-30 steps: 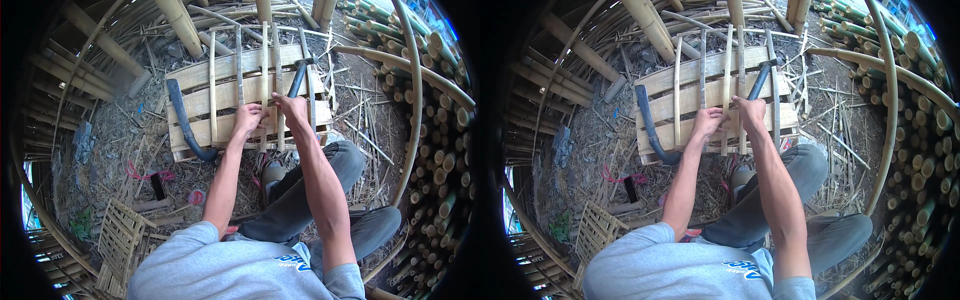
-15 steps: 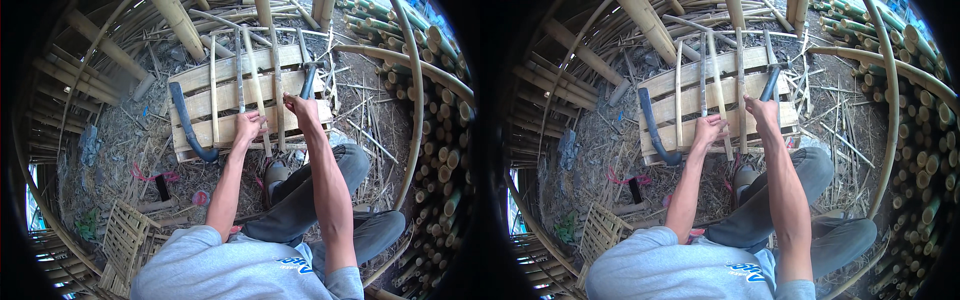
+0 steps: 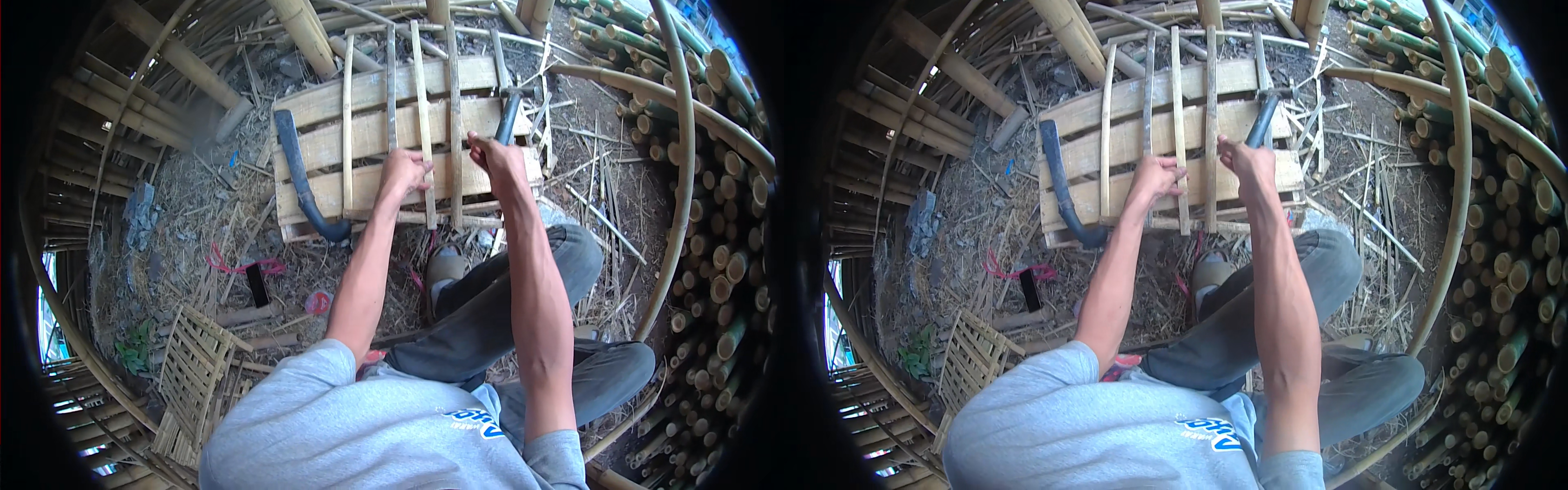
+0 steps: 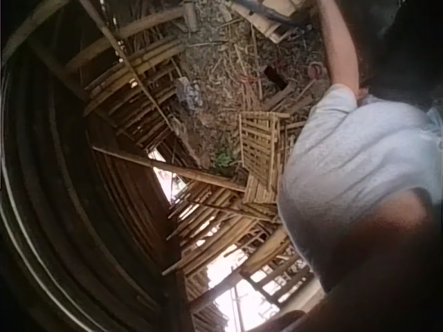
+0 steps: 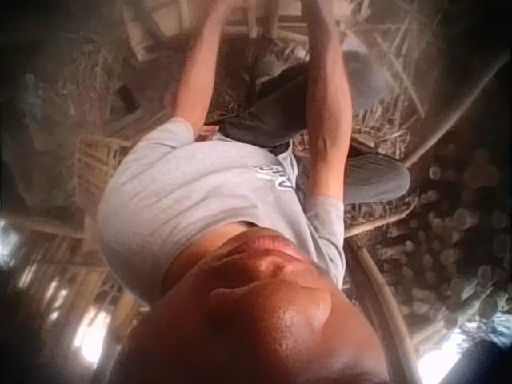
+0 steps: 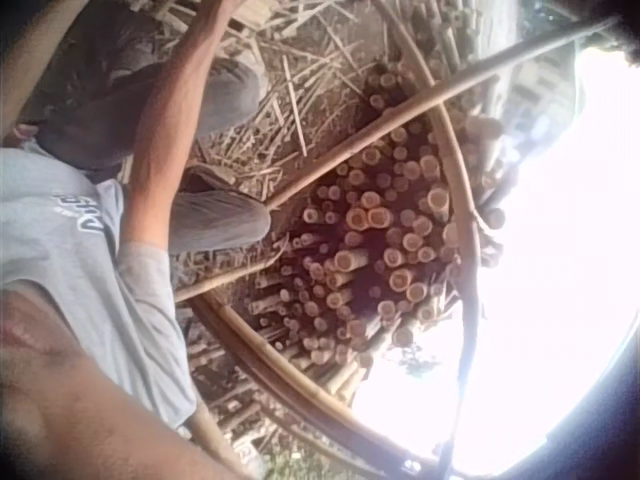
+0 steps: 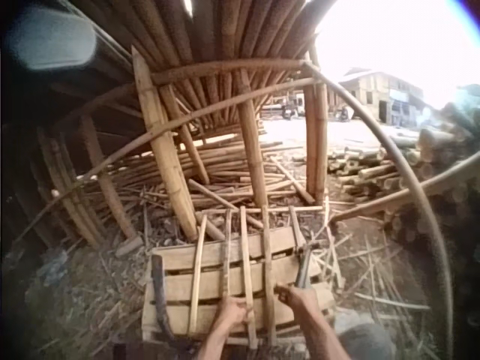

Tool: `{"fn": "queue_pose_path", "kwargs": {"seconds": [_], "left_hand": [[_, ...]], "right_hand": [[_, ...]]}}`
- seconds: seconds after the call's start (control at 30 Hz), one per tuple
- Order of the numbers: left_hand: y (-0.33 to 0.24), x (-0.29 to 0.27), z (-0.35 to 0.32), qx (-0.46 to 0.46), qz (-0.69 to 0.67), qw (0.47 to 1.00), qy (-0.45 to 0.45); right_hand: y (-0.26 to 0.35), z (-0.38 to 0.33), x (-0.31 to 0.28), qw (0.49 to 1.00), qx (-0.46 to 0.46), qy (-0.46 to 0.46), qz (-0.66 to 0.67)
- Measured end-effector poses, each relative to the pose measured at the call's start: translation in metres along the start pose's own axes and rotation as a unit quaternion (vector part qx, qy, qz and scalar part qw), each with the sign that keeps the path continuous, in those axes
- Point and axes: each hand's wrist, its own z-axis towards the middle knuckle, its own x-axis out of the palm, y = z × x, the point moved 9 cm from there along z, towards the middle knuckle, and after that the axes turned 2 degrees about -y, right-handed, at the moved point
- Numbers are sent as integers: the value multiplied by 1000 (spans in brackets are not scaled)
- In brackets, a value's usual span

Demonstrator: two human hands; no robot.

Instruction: The person uses a machete to shave and refine narrow bamboo strips. They then assemble the strips into a frame by positioning them and hammering small nails to secure them.

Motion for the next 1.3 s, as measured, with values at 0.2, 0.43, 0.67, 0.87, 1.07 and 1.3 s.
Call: {"fn": "queue_pose_path", "kwargs": {"seconds": [0.2,0.43,0.67,0.87,1.07,1.3], "left_hand": [[6,-4,1,22,11,1000,-4],[-2,3,-2,20,-16,999,29],[9,-1,8,13,-33,999,-26],[2,-2,-3,7,-38,999,-27],[0,-8,-10,12,-44,997,-65],[-8,-4,-9,-5,58,998,-1]], "right_hand": [[-3,-5,-5,1000,19,14,-14],[-1,-7,-9,999,34,18,-19],[0,-9,-7,999,24,18,11],[0,-7,-10,999,21,22,8],[-1,-8,-11,999,32,16,-6],[3,-9,-17,999,29,13,-20]]}}
